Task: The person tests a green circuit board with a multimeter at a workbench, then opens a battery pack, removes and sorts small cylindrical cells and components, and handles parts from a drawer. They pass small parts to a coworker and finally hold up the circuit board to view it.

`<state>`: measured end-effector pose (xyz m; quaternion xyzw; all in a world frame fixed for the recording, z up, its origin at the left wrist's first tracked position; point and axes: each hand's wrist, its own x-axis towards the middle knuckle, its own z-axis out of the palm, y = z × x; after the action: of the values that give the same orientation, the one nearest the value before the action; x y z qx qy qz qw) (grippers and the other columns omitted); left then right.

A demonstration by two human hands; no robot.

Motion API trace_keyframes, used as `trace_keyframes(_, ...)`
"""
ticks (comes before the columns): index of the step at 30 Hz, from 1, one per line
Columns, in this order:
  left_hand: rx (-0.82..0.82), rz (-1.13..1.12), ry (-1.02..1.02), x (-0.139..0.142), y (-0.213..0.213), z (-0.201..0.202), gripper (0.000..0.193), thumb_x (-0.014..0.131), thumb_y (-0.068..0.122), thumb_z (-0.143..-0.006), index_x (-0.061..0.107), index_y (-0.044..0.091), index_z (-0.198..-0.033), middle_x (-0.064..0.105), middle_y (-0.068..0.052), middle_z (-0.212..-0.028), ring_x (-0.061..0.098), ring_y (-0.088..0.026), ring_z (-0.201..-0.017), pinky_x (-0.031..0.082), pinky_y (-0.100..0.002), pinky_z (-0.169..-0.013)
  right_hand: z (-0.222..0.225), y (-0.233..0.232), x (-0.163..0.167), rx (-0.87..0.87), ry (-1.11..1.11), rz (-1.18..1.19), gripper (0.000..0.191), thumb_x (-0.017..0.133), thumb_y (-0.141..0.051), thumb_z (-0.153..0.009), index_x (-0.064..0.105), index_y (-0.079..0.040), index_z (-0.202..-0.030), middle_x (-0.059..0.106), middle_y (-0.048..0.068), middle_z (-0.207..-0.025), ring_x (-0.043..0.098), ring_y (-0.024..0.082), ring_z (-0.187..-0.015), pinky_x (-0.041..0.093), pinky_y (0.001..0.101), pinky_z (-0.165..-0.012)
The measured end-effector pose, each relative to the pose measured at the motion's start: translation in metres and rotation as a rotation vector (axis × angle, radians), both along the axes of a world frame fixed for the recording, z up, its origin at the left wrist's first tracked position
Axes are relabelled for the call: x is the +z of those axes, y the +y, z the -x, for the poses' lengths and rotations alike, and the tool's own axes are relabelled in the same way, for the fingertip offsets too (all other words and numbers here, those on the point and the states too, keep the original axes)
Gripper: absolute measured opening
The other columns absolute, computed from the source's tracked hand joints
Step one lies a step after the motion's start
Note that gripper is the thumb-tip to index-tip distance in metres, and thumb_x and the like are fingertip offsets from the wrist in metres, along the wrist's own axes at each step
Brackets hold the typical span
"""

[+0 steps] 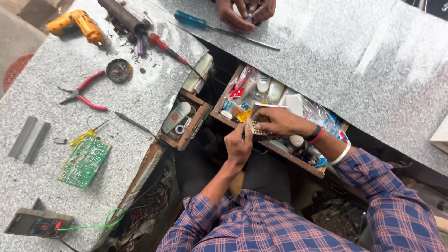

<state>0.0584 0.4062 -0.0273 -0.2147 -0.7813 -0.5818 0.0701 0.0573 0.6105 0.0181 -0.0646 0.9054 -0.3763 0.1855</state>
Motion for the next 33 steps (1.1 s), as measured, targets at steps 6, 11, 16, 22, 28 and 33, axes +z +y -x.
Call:
trace_keyframes(6,-0.007,-0.003,-0.058,0.005,-0.001,-0.008,0.018,0.063,0.018,-0.101,0.069,0.002,-0.106,0.07,-0.016,-0.078,0.072,-0.034,-0.07,0.055,-0.041,-0.061,0.003,0.004,0.003,-0.088,-0.082,0.162,0.04,0.078,-0.031,-0.081,0.077,-0.004,-0.11,0.081,0.011,-0.097,0.077,0.02,-0.088,0.06,0.0346,-0.08)
trace_keyframes(11,-0.045,0.002,-0.157,0.008,-0.004,-0.005,0.03,0.073,0.027,-0.094,0.07,0.002,-0.111,0.071,-0.013,-0.072,0.073,-0.028,-0.062,0.055,-0.039,-0.057,0.003,-0.001,0.004,-0.175,0.045,0.094,0.031,0.077,-0.025,-0.084,0.079,-0.007,-0.11,0.08,0.008,-0.088,0.073,0.016,-0.074,0.057,0.0315,-0.07)
trace_keyframes(16,-0.037,0.055,-0.092,0.015,-0.001,0.004,0.029,0.073,0.031,-0.096,0.07,0.004,-0.106,0.073,-0.013,-0.076,0.075,-0.029,-0.068,0.057,-0.037,-0.061,-0.022,0.008,0.006,-0.355,0.333,0.137,0.028,0.071,-0.016,-0.095,0.069,-0.004,-0.12,0.073,0.009,-0.092,0.065,0.015,-0.074,0.054,0.0296,-0.068)
trace_keyframes(22,-0.094,0.021,-0.283,0.039,-0.012,0.011,0.03,0.069,0.034,-0.097,0.07,0.004,-0.102,0.072,-0.013,-0.071,0.075,-0.026,-0.06,0.055,-0.037,-0.057,-0.046,-0.001,0.011,-0.666,0.221,0.746,0.031,0.068,-0.011,-0.096,0.058,-0.001,-0.125,0.071,0.008,-0.108,0.068,0.012,-0.088,0.056,0.0276,-0.066)
trace_keyframes(28,-0.16,0.053,-0.045,0.067,-0.027,0.015,0.029,0.072,0.028,-0.1,0.067,0.0,-0.096,0.068,-0.018,-0.075,0.071,-0.03,-0.066,0.051,-0.037,-0.056,-0.057,-0.067,0.043,-0.391,0.331,0.737,0.036,0.067,0.002,-0.091,0.062,0.001,-0.127,0.068,0.005,-0.116,0.065,0.01,-0.106,0.055,0.0248,-0.091)
trace_keyframes(33,-0.077,-0.078,-0.044,0.087,-0.039,0.004,0.021,0.067,0.02,-0.102,0.066,0.0,-0.096,0.067,-0.015,-0.071,0.07,-0.023,-0.06,0.05,-0.035,-0.056,-0.054,-0.083,0.09,-0.303,0.468,0.504,0.04,0.073,0.004,-0.089,0.061,-0.001,-0.127,0.06,0.004,-0.112,0.065,0.009,-0.101,0.059,0.0248,-0.085)
